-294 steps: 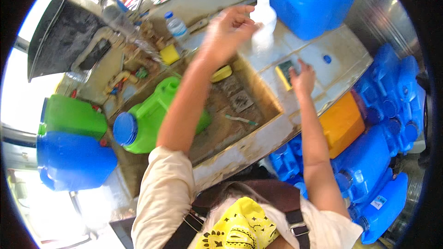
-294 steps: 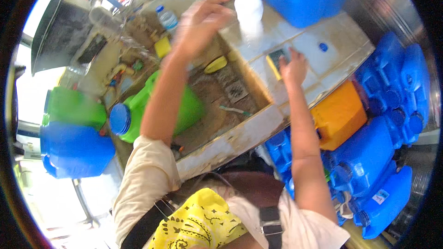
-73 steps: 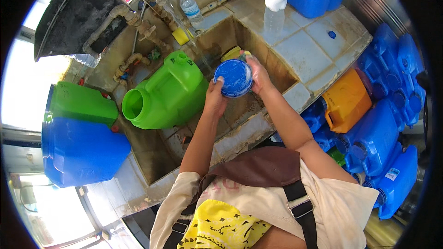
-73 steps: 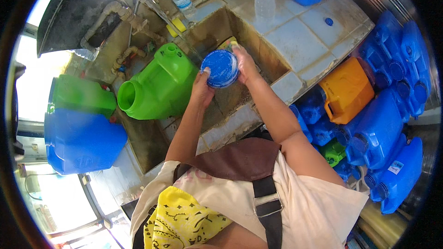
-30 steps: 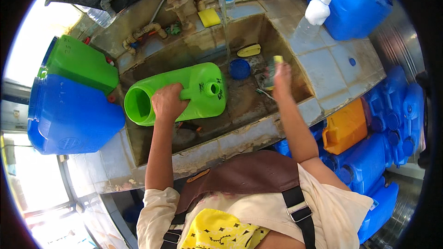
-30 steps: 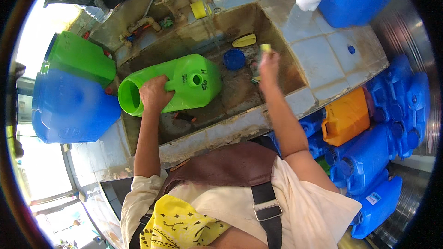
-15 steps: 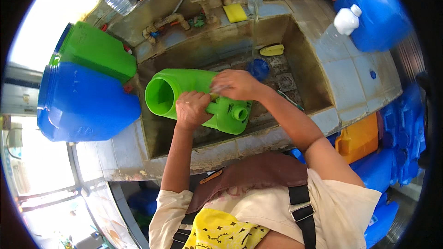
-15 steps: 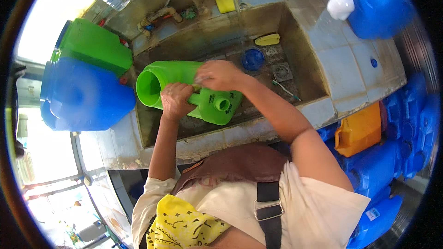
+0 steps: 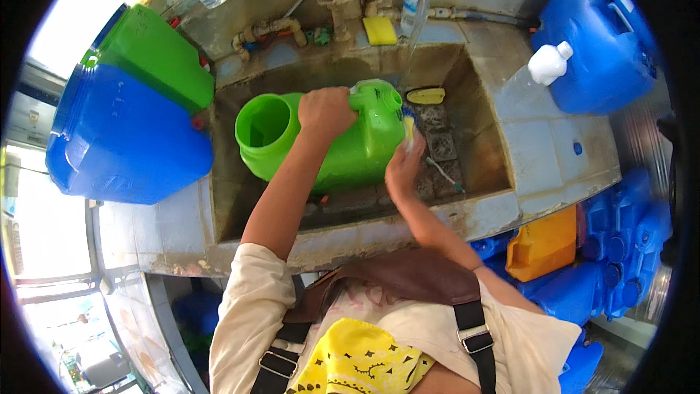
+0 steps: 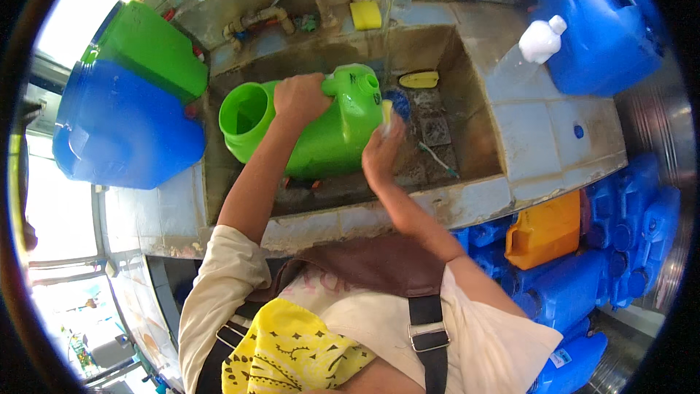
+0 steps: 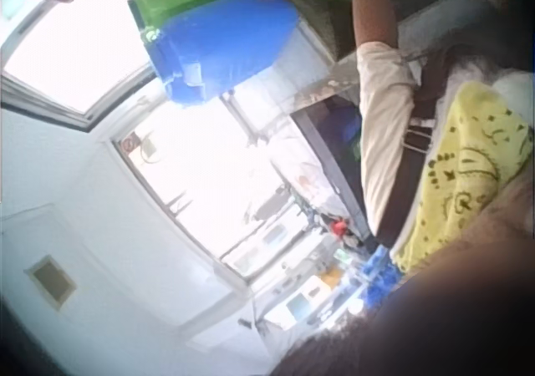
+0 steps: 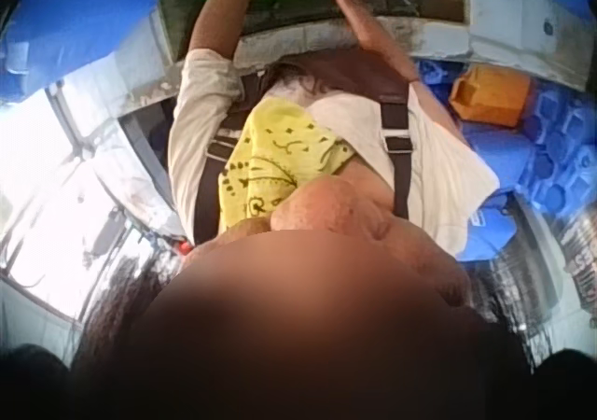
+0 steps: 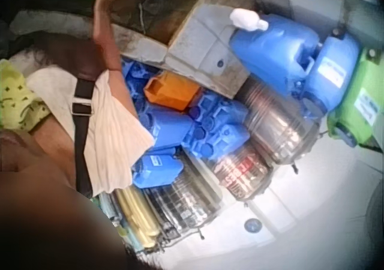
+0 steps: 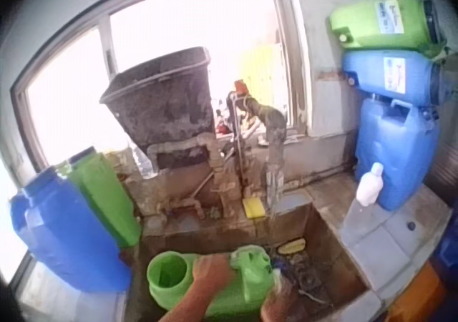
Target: The person washes several large plastic jerrycans and their caps in a tiled sink. They rinse the containers under running water, scrub the exterior and interior with a sponge, and use a toothbrush to clean the cap threads. The person handles green and blue jerrycans one at a time, rinsing and scrubbing each before moving to the next.
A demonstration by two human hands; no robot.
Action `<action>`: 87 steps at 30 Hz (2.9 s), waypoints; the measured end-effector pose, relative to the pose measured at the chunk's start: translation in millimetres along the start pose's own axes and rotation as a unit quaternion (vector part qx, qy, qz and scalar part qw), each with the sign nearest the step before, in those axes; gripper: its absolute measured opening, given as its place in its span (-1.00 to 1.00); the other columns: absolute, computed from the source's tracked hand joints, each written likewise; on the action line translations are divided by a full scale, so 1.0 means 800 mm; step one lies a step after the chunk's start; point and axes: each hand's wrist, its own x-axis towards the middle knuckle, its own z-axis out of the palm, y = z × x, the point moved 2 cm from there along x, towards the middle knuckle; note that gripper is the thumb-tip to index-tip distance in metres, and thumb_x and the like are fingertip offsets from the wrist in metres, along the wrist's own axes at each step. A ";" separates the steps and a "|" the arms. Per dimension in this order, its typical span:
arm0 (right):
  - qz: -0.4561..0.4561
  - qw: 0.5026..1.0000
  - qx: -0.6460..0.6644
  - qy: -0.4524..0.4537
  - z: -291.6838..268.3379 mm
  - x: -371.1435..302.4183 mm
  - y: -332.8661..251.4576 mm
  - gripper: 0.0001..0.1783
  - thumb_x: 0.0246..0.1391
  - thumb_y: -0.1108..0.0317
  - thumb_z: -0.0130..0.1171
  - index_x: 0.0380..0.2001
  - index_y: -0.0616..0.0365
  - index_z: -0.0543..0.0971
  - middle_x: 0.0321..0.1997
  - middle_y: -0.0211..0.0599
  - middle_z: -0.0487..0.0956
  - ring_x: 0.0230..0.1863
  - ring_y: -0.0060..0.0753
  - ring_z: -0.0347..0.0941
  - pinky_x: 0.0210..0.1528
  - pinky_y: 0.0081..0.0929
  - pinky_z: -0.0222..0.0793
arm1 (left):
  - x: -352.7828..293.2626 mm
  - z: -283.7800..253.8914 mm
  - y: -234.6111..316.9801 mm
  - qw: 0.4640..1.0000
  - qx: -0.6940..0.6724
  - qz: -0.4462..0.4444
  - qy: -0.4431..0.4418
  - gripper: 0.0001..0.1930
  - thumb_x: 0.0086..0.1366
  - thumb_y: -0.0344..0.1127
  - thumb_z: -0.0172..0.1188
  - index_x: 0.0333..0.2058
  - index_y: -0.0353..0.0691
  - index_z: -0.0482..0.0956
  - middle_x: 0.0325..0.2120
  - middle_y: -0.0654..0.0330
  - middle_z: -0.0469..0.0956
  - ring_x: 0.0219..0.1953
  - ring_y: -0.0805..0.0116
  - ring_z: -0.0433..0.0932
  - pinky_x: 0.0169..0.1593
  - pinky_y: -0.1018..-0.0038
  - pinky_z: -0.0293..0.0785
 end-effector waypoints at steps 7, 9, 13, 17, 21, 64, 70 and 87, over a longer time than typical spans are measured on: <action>-0.117 0.961 -0.243 0.063 -0.035 0.036 0.030 -0.30 0.04 0.60 0.04 0.30 0.16 0.22 0.21 0.08 0.26 0.21 0.20 0.11 0.27 -0.04 0.04 | 0.108 0.014 0.092 0.993 -0.031 0.086 -0.068 -0.53 0.05 0.09 0.21 -0.18 -0.12 0.65 -0.27 -0.03 0.64 -0.18 0.02 0.62 -0.13 0.17 0.53; -0.184 0.945 -0.263 0.058 -0.040 0.056 0.005 -0.31 -0.10 0.66 0.06 0.21 0.14 0.35 0.13 0.05 0.36 0.19 0.20 0.19 0.25 0.00 0.12 | 0.148 0.012 0.121 0.981 -0.027 0.146 -0.124 -0.46 0.11 0.15 0.15 -0.15 -0.18 0.64 -0.25 -0.05 0.64 -0.20 0.03 0.63 -0.13 0.18 0.54; -0.139 0.941 -0.283 -0.126 -0.020 0.105 -0.040 -0.51 -0.09 0.53 0.11 0.01 0.17 0.48 0.09 -0.05 0.46 0.13 0.11 0.34 0.18 -0.08 0.27 | 0.177 0.021 0.151 0.927 -0.188 0.131 -0.297 -0.32 0.29 0.28 -0.05 -0.08 -0.32 0.58 -0.30 0.02 0.64 -0.31 0.16 0.62 -0.20 0.22 0.56; -0.099 0.922 -0.298 -0.228 -0.013 0.099 -0.052 -0.47 -0.12 0.54 0.13 0.04 0.18 0.47 0.06 -0.03 0.46 0.10 0.08 0.36 0.16 -0.06 0.29 | 0.158 0.023 0.144 0.931 -0.163 0.145 -0.293 -0.36 0.30 0.25 0.00 -0.13 -0.32 0.61 -0.32 -0.06 0.61 -0.32 0.15 0.62 -0.21 0.23 0.54; -0.193 0.960 -0.129 -0.157 -0.042 0.035 -0.043 -0.48 -0.10 0.50 0.16 0.04 0.21 0.45 0.00 -0.05 0.50 0.03 0.09 0.40 0.16 -0.04 0.28 | 0.127 0.012 0.121 0.934 -0.190 0.210 -0.216 -0.42 0.30 0.20 0.05 -0.20 -0.32 0.62 -0.31 -0.10 0.59 -0.26 0.18 0.60 -0.12 0.25 0.49; -0.057 0.993 -0.001 -0.099 -0.129 0.002 -0.019 -0.68 0.14 0.39 0.15 -0.02 0.14 0.50 -0.13 -0.24 0.58 -0.13 -0.36 0.56 -0.11 -0.47 0.49 | 0.091 0.014 0.099 0.838 -0.438 0.078 -0.316 -0.52 0.25 0.10 0.22 -0.40 -0.31 0.65 -0.56 0.20 0.56 -0.58 0.44 0.48 -0.50 0.44 0.41; 0.236 0.969 0.072 -0.026 -0.198 -0.010 -0.001 -0.74 0.27 0.21 0.10 -0.06 0.08 0.48 -0.44 -0.42 0.54 -0.60 -0.59 0.45 -0.55 -0.54 0.42 | 0.149 0.036 0.112 0.831 -0.486 -0.046 -0.268 -0.54 0.33 0.06 0.14 -0.26 -0.34 0.58 -0.54 0.19 0.52 -0.58 0.40 0.42 -0.49 0.40 0.38; 0.233 0.945 0.221 0.056 -0.224 0.022 -0.023 -0.73 0.22 0.47 0.03 -0.02 0.09 0.49 -0.24 -0.44 0.53 -0.31 -0.60 0.45 -0.28 -0.63 0.40 | 0.091 0.068 0.127 0.682 -0.703 -0.134 -0.147 -0.52 0.46 0.07 -0.16 -0.18 -0.30 0.48 -0.45 0.07 0.54 -0.43 0.23 0.57 -0.39 0.26 0.53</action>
